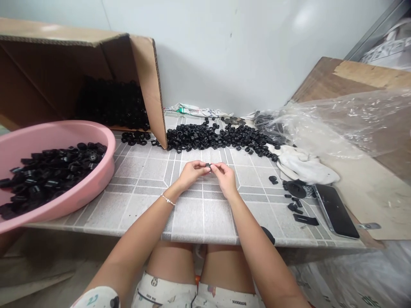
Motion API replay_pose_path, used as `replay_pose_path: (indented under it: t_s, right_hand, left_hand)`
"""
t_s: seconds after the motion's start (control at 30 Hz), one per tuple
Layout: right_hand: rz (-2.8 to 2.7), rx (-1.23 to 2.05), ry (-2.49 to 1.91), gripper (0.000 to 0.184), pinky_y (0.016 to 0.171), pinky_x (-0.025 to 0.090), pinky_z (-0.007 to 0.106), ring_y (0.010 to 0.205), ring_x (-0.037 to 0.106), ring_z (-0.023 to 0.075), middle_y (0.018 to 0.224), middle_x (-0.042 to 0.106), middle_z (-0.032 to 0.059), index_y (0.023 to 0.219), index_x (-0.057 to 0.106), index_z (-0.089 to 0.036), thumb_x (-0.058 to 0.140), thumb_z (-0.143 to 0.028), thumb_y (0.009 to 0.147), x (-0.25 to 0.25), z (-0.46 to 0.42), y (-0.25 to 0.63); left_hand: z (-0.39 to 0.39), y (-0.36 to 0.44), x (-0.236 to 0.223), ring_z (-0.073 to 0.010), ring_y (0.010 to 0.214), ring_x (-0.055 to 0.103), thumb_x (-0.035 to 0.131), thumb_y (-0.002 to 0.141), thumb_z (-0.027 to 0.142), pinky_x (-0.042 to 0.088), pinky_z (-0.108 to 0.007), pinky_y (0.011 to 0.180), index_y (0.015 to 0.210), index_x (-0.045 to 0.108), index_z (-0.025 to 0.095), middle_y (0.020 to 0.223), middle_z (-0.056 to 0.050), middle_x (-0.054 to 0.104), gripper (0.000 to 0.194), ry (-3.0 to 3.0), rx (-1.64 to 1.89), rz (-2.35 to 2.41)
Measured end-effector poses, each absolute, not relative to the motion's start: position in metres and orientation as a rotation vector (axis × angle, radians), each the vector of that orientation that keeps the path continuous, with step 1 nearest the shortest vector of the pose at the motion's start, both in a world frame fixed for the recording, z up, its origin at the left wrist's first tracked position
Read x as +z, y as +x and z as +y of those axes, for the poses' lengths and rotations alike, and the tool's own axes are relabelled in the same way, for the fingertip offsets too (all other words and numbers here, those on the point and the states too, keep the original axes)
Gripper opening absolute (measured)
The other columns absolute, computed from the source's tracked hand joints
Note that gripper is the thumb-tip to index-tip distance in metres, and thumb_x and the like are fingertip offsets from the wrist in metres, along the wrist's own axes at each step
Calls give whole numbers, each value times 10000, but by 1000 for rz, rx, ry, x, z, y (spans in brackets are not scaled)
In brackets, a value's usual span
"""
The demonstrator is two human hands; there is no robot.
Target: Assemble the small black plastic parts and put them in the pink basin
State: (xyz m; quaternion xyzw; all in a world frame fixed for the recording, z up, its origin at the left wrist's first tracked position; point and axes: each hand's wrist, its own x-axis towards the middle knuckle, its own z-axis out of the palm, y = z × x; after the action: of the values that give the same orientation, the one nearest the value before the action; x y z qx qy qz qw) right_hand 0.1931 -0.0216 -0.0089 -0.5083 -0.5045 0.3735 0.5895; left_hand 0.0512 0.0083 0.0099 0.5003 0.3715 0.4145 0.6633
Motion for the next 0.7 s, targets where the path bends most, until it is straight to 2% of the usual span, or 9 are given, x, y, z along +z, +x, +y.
replay_pose_path:
  t_s: [0.1,0.23,0.3,0.4,0.5,0.6,0.7]
  right_hand:
    - [-1259,748,-1235,322,779,475,353,769,603,200,737,634,29,731,629,-210,512,-482,858,-7,-25,192]
    - [-1445,617,-1169,261,890,460,364,1027,574,224,1069,604,73,1016,653,-236,503,-389,868,-4,-30,191]
    - [-1544,508,-1170,277,908,455,371,1065,553,230,1120,571,78,1091,626,-248,540,-325,839,-4,-32,191]
    - [-1630,339,-1226,216,845,461,374,932,565,226,992,572,71,1031,630,-245,528,-276,843,-4,-33,194]
    - [-1660,192,-1287,114,745,447,360,784,528,217,824,528,51,880,623,-228,519,-258,843,-4,-34,196]
    - [-1689,29,-1311,87,706,425,341,747,485,210,744,476,35,740,560,-225,529,-229,822,-1,-36,196]
    - [-1736,-75,-1293,131,681,415,328,723,463,201,714,459,27,692,523,-220,535,-211,822,0,-38,196]
  left_hand:
    - [4,55,12,-126,695,642,822,615,341,494,-311,786,775,531,135,702,-16,658,390,1018,862,792]
    - [1,53,15,-136,825,659,780,694,312,474,-337,902,795,511,143,812,-35,669,333,879,870,682]
    - [1,50,17,-154,872,660,760,724,287,464,-364,934,795,515,143,831,-46,665,293,861,824,641]
    - [-1,49,19,-162,878,657,743,749,266,453,-390,960,818,536,142,823,-41,658,251,857,726,590]
    - [-3,50,20,-163,888,657,725,774,282,442,-392,981,829,545,138,837,-51,667,237,860,695,575]
    - [-3,49,20,-175,885,668,722,780,291,444,-399,977,883,541,139,839,-64,681,258,856,668,579]
    - [-2,48,18,-171,851,677,733,769,288,438,-404,980,904,530,141,800,-49,676,285,856,631,589]
